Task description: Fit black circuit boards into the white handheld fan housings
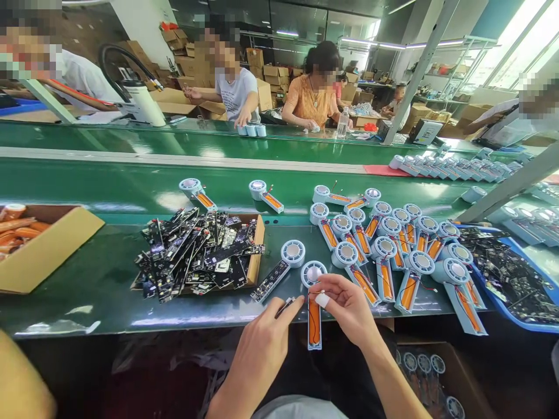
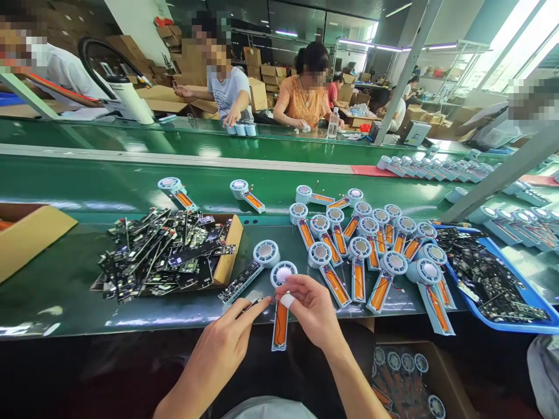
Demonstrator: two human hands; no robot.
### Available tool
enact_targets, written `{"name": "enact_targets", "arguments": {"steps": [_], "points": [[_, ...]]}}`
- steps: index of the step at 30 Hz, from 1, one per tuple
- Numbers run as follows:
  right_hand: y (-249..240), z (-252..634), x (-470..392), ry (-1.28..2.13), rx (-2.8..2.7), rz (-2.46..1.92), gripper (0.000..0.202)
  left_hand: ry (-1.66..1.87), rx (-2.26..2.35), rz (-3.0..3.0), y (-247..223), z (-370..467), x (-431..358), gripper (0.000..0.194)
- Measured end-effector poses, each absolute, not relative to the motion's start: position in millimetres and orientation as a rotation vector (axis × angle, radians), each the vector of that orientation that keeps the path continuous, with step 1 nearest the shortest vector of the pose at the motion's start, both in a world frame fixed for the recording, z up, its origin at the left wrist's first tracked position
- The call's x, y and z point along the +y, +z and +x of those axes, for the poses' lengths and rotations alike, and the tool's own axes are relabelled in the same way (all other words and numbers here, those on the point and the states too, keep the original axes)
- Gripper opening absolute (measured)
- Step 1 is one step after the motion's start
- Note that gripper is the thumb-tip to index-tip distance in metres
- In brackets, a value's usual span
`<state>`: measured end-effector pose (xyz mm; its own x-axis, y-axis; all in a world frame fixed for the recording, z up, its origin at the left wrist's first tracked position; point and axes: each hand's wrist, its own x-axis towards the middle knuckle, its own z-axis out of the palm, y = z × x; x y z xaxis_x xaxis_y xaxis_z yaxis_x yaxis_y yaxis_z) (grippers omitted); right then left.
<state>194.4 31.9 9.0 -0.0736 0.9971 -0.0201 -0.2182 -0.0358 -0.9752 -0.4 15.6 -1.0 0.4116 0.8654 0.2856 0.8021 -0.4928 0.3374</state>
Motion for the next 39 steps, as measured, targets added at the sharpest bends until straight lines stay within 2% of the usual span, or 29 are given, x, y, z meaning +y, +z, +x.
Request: {"name": "enact_targets", "arguments": {"steps": [3,9,14,17,21,29,31,34,39], "points": [[9.1,189.9,30.6,1.375,-1.028,-1.06,0.026,0.665,1.462,2.501,-1.7,0.7,16.8,0.056],[13.3,184.1,30.7,1.347,-1.128,-1.112,0.026,0.669,1.47,2.537,1.5,1.6,21.0,0.06],[17.8,185.3,33.0,1.241,-1.259,-1.225,0.024,0.943,1.399,2.252,2.5,4.8,22.4,0.049],[23.7,184.6,32.6,0.955,-1.534,-1.336,0.015,1.034,1.463,2.039,1.6,8.4,21.6,0.038],[30.6,182.3,30.4,0.506,-1.887,-1.341,0.023,1.083,1.464,2.002,1.9,12.4,19.8,0.023],[36.5,170.0,17.8,-0.034,-2.218,-1.483,0.022,1.263,1.429,2.443,-9.6,22.5,6.9,0.036],[36.2,170.2,17.6,0.021,-2.187,-1.504,0.02,1.27,1.444,2.493,-11.4,23.0,5.1,0.04],[36.5,179.3,23.2,0.332,-2.099,-1.438,0.018,1.278,1.355,2.428,-6.9,19.4,9.5,0.039],[38.1,198.2,33.7,0.674,-2.031,-1.21,0.027,1.154,1.133,2.318,12.1,6.8,24.3,0.038]]}}
